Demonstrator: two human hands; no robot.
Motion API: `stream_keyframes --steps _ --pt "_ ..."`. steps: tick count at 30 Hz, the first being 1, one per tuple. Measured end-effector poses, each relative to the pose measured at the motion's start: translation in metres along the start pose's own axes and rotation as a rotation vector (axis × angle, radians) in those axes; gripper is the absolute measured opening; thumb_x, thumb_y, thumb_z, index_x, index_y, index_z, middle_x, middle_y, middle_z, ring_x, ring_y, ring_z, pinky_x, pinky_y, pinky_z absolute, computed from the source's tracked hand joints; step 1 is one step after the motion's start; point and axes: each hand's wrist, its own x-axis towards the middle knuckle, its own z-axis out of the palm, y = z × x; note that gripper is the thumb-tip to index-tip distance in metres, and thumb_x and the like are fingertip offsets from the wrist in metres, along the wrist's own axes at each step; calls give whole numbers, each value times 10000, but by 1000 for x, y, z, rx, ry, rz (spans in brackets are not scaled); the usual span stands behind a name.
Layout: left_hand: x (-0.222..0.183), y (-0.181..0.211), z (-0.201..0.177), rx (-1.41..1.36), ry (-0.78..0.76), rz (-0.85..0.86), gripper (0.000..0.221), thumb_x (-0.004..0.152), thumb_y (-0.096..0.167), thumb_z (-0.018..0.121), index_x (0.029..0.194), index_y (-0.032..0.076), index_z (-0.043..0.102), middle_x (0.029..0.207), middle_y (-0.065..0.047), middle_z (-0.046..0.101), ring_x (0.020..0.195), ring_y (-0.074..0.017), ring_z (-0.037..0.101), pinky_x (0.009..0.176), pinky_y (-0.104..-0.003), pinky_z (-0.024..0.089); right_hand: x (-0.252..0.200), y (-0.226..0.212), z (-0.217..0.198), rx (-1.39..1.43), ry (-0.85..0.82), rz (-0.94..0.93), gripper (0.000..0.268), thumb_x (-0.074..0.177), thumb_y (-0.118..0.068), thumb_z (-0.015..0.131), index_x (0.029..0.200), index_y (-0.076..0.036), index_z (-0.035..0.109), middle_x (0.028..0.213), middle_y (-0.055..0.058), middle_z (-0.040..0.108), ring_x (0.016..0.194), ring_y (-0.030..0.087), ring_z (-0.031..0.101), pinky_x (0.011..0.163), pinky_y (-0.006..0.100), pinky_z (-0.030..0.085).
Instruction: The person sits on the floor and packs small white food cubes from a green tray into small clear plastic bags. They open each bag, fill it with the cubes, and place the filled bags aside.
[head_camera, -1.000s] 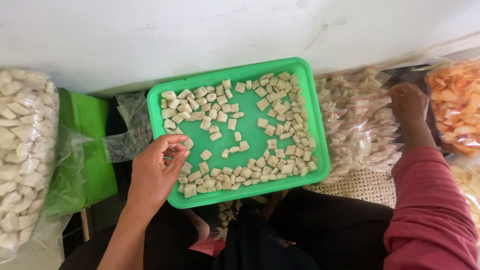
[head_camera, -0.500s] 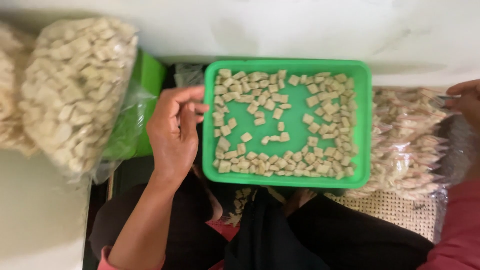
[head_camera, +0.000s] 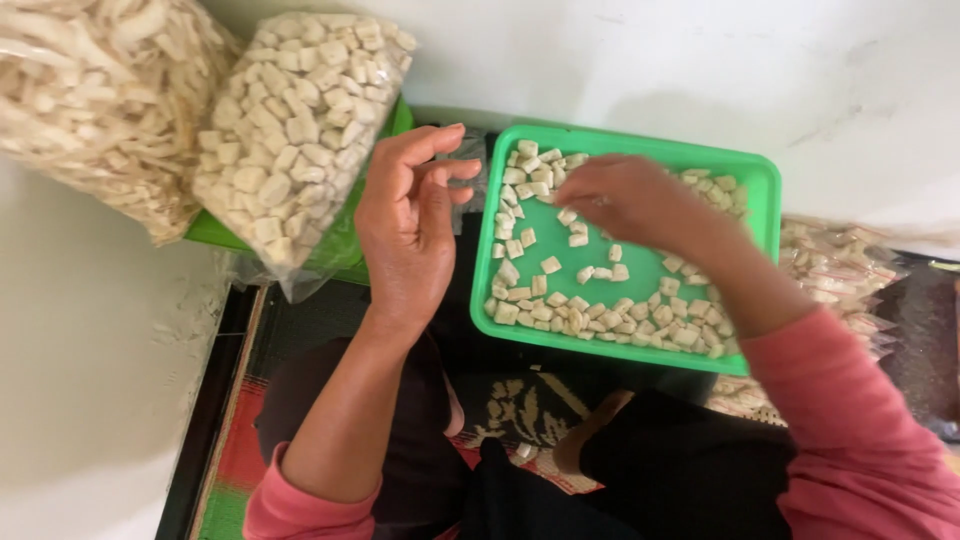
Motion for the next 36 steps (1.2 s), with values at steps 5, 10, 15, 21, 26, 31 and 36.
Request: stream_keyframes --steps 5,10,15,21,26,31,36 --pt "0 7 -7 -25 32 7 258 1170 227 400 1375 125 517 1353 -114 555 1091 -250 743 864 -339 710 81 -4 97 -315 241 -428 244 895 -196 687 1131 -178 750 1133 61 763 1073 300 677 844 441 584" --pt "2 13 -18 -81 83 -14 278 1171 283 403 1386 148 517 1370 -92 560 1098 -236 739 878 -346 724 125 -35 142 -513 9 -179 321 879 -211 663 1194 -150 648 1222 69 679 1184 345 603 836 516 505" --pt "5 19 -30 -98 161 -51 244 1134 187 436 1310 87 571 1317 -84 612 1030 -189 760 811 -281 683 133 -61 143 -461 125 -196 115 920 -155 598 991 -74 638 947 98 698 917 344 652 709 466 517" --pt "3 18 -38 -117 156 -57 230 1132 156 452 1319 96 572 1322 -95 604 1041 -194 760 822 -292 694 143 -56 161 -479 319 -276 71 910 -95 561 957 -96 613 873 96 657 824 341 609 635 454 445" --pt "3 20 -42 -103 149 -61 248 1130 219 448 1294 100 591 1301 -90 607 1017 -190 763 807 -284 685 145 -60 164 -462 290 -258 70 906 -73 557 938 -104 611 873 88 645 813 313 596 610 427 429" --pt "3 12 -36 -130 160 -35 259 1099 5 454 1269 113 617 1269 -19 632 991 -175 755 780 -298 684 135 -66 153 -650 452 -415 187 896 -5 646 922 -79 815 900 129 768 1048 352 674 858 486 378" --pt "2 12 -36 -129 143 -30 263 1108 1 437 1273 118 605 1295 -33 620 1017 -195 744 797 -323 682 142 -59 165 -656 422 -368 166 839 -41 661 855 -140 792 798 31 697 867 307 621 738 462 359"
